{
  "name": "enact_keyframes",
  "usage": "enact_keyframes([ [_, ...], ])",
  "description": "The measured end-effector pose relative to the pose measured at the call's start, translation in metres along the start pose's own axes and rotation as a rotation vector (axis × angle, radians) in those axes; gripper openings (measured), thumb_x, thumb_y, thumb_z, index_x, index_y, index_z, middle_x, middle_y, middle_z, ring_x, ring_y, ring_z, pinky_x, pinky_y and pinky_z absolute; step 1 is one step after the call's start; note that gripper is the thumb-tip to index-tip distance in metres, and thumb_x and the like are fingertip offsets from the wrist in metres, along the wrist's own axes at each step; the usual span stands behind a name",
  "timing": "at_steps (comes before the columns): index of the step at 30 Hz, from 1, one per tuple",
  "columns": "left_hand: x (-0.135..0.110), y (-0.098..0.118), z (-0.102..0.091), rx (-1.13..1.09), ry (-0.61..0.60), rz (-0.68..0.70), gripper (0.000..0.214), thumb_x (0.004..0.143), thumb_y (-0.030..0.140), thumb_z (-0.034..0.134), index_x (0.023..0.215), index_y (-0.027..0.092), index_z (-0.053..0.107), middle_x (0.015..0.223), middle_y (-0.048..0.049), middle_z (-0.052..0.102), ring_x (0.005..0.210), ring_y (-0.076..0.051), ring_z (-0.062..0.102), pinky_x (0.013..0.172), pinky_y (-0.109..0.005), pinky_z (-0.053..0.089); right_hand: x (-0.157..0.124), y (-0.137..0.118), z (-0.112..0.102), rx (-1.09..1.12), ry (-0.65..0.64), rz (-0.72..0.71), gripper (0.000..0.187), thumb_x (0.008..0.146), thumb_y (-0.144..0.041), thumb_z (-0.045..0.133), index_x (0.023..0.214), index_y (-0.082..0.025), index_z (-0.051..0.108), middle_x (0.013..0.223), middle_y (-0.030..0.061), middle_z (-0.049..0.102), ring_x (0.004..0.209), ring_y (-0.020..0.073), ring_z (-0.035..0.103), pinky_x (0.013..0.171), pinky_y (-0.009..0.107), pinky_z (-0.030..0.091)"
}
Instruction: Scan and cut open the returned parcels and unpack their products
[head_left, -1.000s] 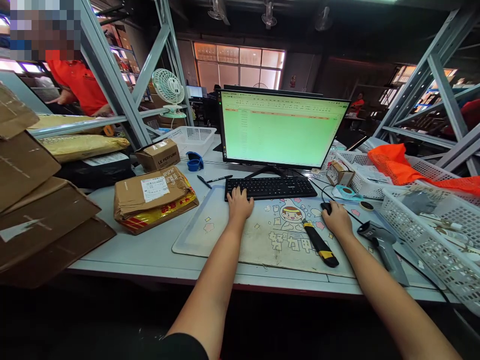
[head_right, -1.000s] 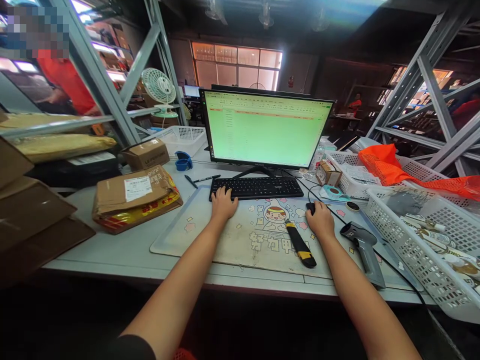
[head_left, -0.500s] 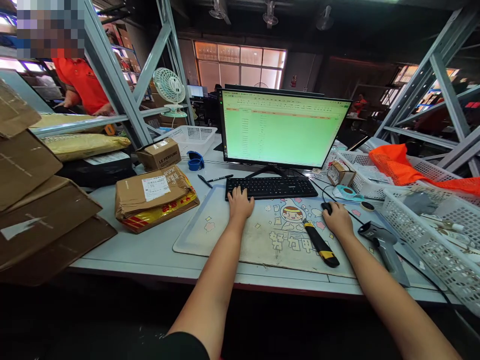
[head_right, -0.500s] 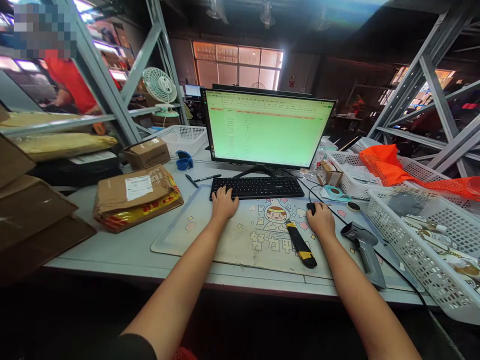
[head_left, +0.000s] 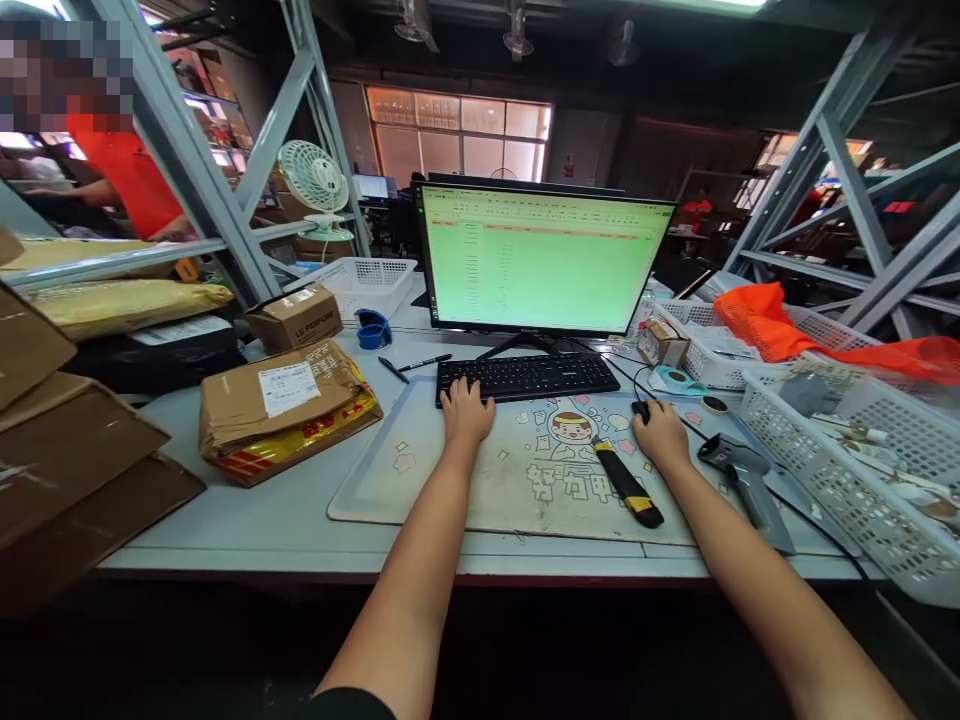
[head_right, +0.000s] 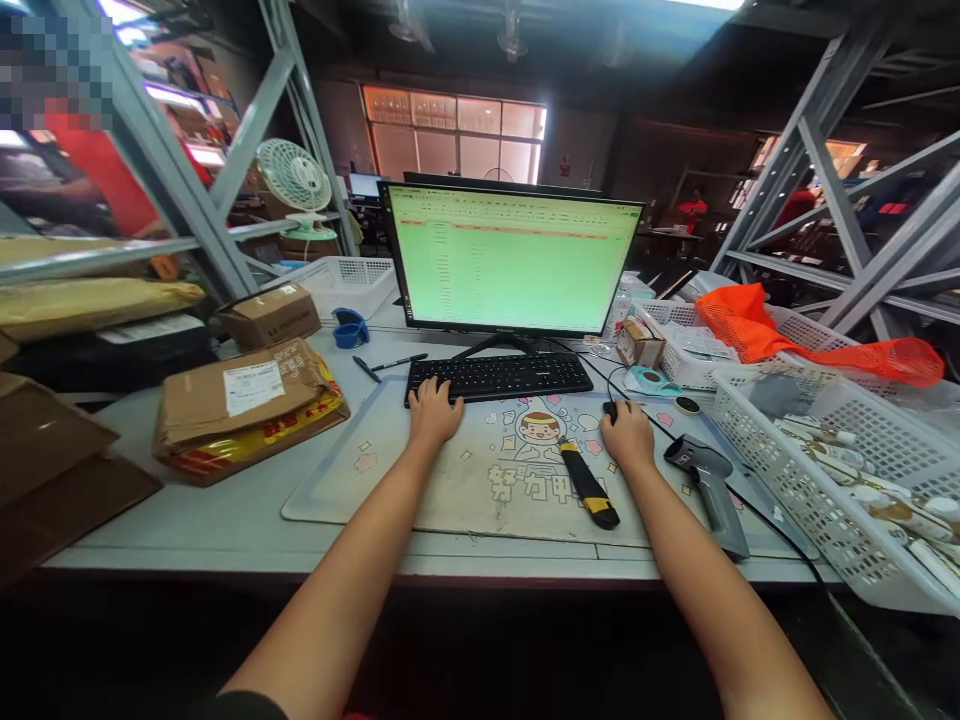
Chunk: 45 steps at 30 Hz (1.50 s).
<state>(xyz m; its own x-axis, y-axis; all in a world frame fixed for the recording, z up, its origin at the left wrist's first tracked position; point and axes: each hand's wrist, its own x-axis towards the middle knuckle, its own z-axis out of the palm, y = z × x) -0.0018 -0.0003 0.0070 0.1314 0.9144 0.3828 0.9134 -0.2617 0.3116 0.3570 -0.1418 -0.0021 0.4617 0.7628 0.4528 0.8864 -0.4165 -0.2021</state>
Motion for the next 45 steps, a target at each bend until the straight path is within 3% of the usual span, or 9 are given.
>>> enact_keyframes([
  [12,0.004,-0.001,0.003,-0.012,0.025,0.016,0.059,0.096,0.039,0.048,0.146,0.008,0.058,0.159,-0.0226,0.048,0.15,-0.038,0.037,0.124,-0.064,0.025,0.0,-0.004,-0.007,0.004,-0.017,0.092,0.043,0.099,-0.029,0.049,0.135,-0.017,0.07,0.141,0.0166,0.059,0.121,0.0304,0.059,0.104,0.039,0.046],
  [26,0.004,-0.001,0.001,0.003,0.014,0.015,0.057,0.097,0.039,0.048,0.144,0.01,0.059,0.158,-0.0232,0.048,0.15,-0.037,0.037,0.124,-0.062,0.026,-0.001,-0.005,-0.008,0.03,-0.021,0.103,0.043,0.098,-0.029,0.05,0.134,-0.018,0.071,0.141,0.0157,0.06,0.12,0.0302,0.059,0.101,0.038,0.048],
  [36,0.002,0.0,0.0,0.002,0.01,0.009,0.058,0.097,0.038,0.046,0.145,0.009,0.058,0.16,-0.0226,0.046,0.151,-0.037,0.036,0.126,-0.062,0.024,0.006,0.002,0.0,0.053,-0.035,0.027,0.045,0.101,-0.03,0.049,0.139,-0.013,0.067,0.145,0.018,0.057,0.129,0.0302,0.055,0.113,0.039,0.041],
  [45,0.003,-0.001,0.0,-0.003,0.005,0.007,0.058,0.097,0.038,0.045,0.145,0.009,0.058,0.16,-0.0223,0.046,0.151,-0.037,0.036,0.126,-0.063,0.024,0.004,0.001,-0.003,0.06,-0.027,0.063,0.046,0.1,-0.031,0.05,0.139,-0.015,0.067,0.145,0.0173,0.057,0.128,0.0316,0.056,0.108,0.039,0.045],
])
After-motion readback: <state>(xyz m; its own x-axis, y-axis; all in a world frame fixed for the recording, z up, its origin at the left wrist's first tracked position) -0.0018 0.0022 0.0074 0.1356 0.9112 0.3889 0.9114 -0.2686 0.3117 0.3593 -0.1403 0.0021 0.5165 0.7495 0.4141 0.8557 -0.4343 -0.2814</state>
